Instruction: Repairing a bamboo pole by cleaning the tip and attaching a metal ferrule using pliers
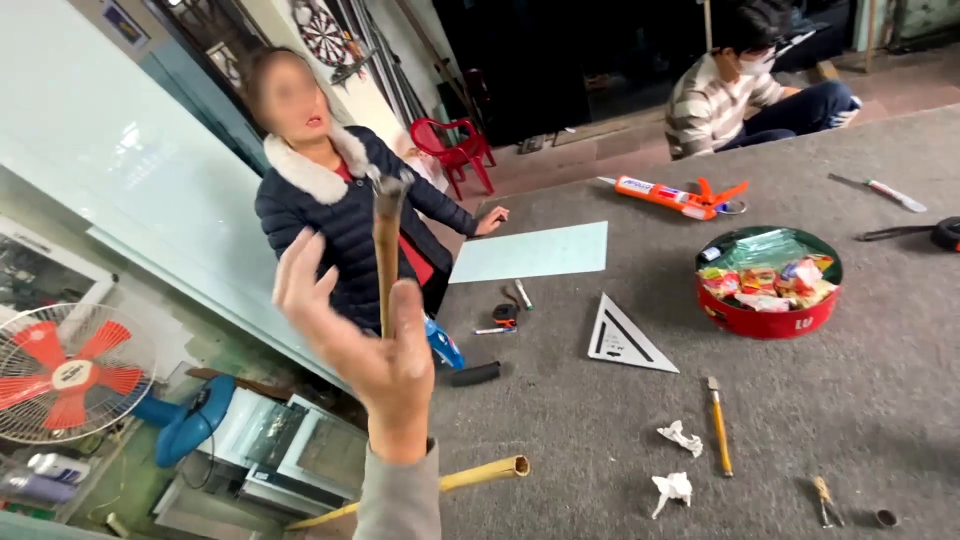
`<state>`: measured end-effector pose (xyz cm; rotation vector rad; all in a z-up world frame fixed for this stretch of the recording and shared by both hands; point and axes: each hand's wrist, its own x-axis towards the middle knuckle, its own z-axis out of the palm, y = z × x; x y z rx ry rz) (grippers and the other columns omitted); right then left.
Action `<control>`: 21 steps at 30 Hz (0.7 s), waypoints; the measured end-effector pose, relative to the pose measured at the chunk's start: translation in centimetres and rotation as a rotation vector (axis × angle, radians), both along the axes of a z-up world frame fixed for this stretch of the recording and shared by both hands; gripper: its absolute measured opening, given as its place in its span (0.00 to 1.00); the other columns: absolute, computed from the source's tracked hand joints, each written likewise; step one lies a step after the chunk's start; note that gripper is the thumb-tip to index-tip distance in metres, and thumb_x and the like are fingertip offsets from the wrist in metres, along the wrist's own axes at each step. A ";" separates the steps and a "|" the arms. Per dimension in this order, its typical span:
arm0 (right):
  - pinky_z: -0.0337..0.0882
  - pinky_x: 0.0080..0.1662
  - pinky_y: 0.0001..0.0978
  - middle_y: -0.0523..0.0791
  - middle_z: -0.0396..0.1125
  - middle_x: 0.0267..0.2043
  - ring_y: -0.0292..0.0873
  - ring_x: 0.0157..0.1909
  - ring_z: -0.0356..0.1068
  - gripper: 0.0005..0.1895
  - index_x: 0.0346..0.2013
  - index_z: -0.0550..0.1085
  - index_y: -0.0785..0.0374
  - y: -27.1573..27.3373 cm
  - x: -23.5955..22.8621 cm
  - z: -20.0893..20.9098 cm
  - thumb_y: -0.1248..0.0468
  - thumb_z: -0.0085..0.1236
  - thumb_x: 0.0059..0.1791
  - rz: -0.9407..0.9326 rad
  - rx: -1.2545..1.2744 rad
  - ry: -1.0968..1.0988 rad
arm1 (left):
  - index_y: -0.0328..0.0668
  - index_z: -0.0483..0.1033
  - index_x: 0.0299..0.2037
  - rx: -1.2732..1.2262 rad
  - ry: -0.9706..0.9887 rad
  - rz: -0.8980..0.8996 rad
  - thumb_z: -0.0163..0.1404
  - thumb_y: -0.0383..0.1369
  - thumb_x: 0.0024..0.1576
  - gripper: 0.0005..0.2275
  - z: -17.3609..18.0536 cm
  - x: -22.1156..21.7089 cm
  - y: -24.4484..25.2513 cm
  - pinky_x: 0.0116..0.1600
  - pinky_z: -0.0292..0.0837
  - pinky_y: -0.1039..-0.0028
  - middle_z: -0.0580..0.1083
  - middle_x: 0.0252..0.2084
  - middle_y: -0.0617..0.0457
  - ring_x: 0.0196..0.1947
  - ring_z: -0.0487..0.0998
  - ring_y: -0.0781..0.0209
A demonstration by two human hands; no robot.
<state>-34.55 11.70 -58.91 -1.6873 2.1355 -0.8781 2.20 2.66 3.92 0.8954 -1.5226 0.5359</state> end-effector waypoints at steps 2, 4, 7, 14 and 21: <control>0.73 0.50 0.46 0.45 0.69 0.44 0.55 0.46 0.72 0.21 0.49 0.79 0.53 -3.3 3.5 3.4 0.57 0.62 0.42 0.043 -0.068 0.108 | 0.27 0.62 0.72 -0.165 0.042 0.104 0.50 0.39 0.72 0.25 -2.0 0.6 3.2 0.71 0.72 0.55 0.64 0.71 0.31 0.74 0.68 0.36; 0.74 0.47 0.49 0.46 0.67 0.40 0.56 0.42 0.71 0.20 0.47 0.78 0.54 5.4 -1.5 5.0 0.60 0.63 0.39 0.031 -0.017 0.280 | 0.23 0.60 0.67 -0.066 -0.085 0.091 0.42 0.38 0.77 0.20 -3.0 1.1 7.0 0.72 0.67 0.47 0.63 0.65 0.28 0.68 0.67 0.30; 0.73 0.47 0.52 0.48 0.65 0.44 0.59 0.45 0.69 0.19 0.45 0.76 0.56 15.1 -4.6 5.9 0.63 0.63 0.40 0.109 0.139 0.376 | 0.17 0.60 0.64 0.143 -0.276 0.050 0.37 0.41 0.79 0.23 -11.2 0.3 11.5 0.74 0.63 0.38 0.63 0.64 0.23 0.64 0.66 0.24; 0.71 0.50 0.50 0.48 0.66 0.54 0.55 0.51 0.66 0.17 0.44 0.76 0.57 13.1 -5.4 6.7 0.63 0.64 0.40 0.376 0.078 0.449 | 0.13 0.65 0.72 0.424 -0.254 -0.019 0.42 0.47 0.75 0.32 -17.8 0.5 11.6 0.75 0.69 0.40 0.71 0.69 0.21 0.69 0.72 0.21; 0.72 0.50 0.50 0.50 0.67 0.55 0.56 0.46 0.68 0.17 0.52 0.74 0.58 8.2 0.1 11.0 0.66 0.65 0.50 0.460 -0.099 0.274 | 0.32 0.78 0.63 0.658 -0.238 -0.012 0.49 0.41 0.75 0.18 -21.8 1.4 11.9 0.60 0.80 0.58 0.80 0.61 0.39 0.57 0.83 0.43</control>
